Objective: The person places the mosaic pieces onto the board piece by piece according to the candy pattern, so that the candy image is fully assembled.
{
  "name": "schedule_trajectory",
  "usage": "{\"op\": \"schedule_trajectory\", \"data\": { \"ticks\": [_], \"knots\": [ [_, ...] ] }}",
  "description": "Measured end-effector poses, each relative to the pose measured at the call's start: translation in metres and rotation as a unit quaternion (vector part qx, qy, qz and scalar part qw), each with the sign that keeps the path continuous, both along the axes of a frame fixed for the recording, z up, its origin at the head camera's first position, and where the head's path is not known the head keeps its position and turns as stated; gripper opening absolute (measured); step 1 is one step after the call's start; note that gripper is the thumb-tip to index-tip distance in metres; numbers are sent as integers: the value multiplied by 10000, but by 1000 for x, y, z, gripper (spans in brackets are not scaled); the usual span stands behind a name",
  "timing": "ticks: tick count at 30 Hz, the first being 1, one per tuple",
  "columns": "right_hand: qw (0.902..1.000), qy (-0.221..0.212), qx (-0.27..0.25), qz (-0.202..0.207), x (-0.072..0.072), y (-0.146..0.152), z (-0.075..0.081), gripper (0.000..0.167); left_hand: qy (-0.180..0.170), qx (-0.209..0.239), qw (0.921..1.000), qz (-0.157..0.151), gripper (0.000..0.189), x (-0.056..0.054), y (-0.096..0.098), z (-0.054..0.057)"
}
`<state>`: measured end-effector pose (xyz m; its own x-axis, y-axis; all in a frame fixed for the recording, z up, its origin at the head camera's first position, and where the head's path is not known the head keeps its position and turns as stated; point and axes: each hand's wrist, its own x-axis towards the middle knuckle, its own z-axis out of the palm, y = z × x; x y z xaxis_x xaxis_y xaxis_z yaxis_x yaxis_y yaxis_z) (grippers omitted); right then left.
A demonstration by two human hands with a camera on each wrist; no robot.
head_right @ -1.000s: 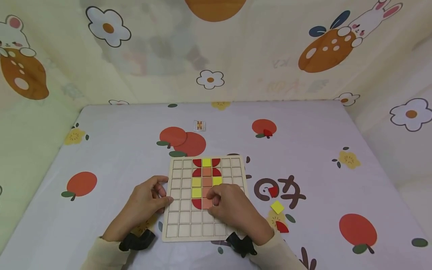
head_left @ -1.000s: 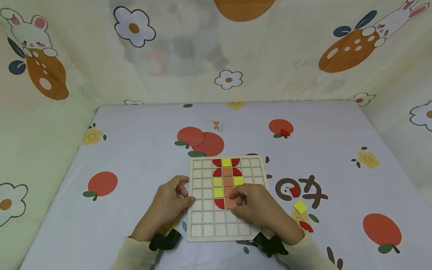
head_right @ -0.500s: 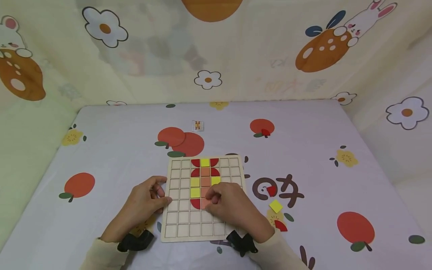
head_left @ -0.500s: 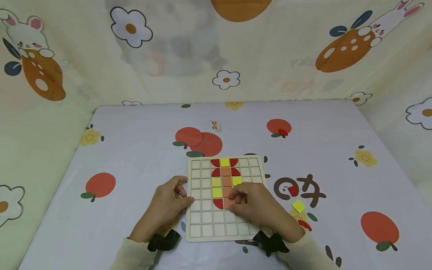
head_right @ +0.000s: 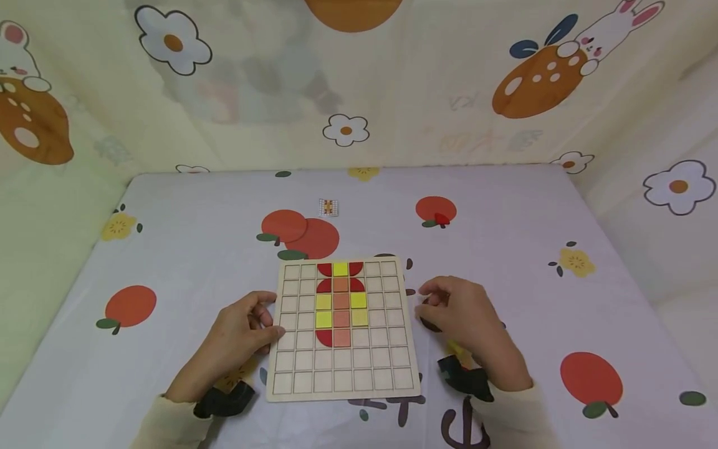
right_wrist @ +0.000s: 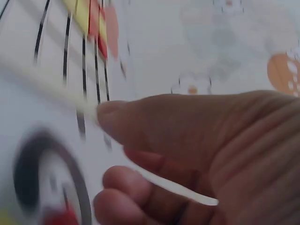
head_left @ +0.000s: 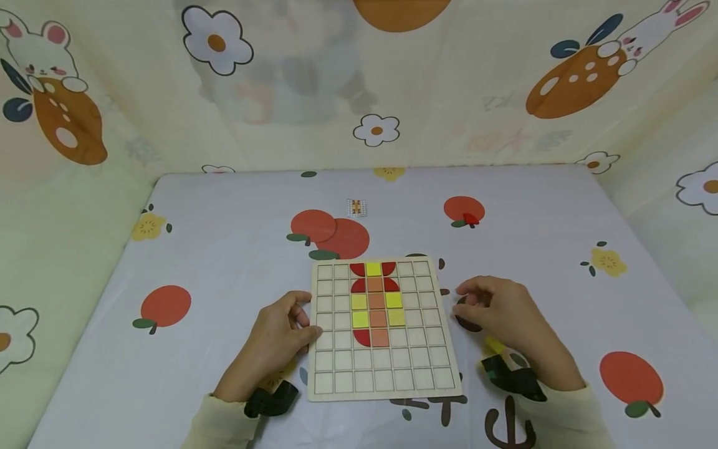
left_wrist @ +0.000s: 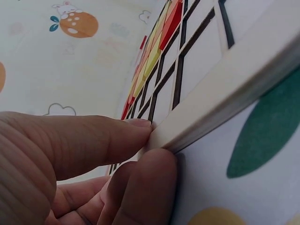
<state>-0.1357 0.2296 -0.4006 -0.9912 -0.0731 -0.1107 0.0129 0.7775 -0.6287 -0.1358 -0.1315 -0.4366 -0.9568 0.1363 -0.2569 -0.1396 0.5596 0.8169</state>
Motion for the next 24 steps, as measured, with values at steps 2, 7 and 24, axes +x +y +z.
{"op": "schedule_trajectory", "data": {
  "ticks": [2, 7, 24],
  "knots": [
    [9998, -166, 122, -76, 2, 16, -1, 28, -9, -15, 10000, 13, 59, 0, 0, 1],
    [9972, -659, 319, -164, 8, 42, -7, 36, -40, -7, 10000, 40, 59, 1, 0, 1],
    [9928, -1042, 493, -314, 8, 48, -13, 39, -45, 32, 10000, 17, 59, 0, -1, -2]
  ]
}}
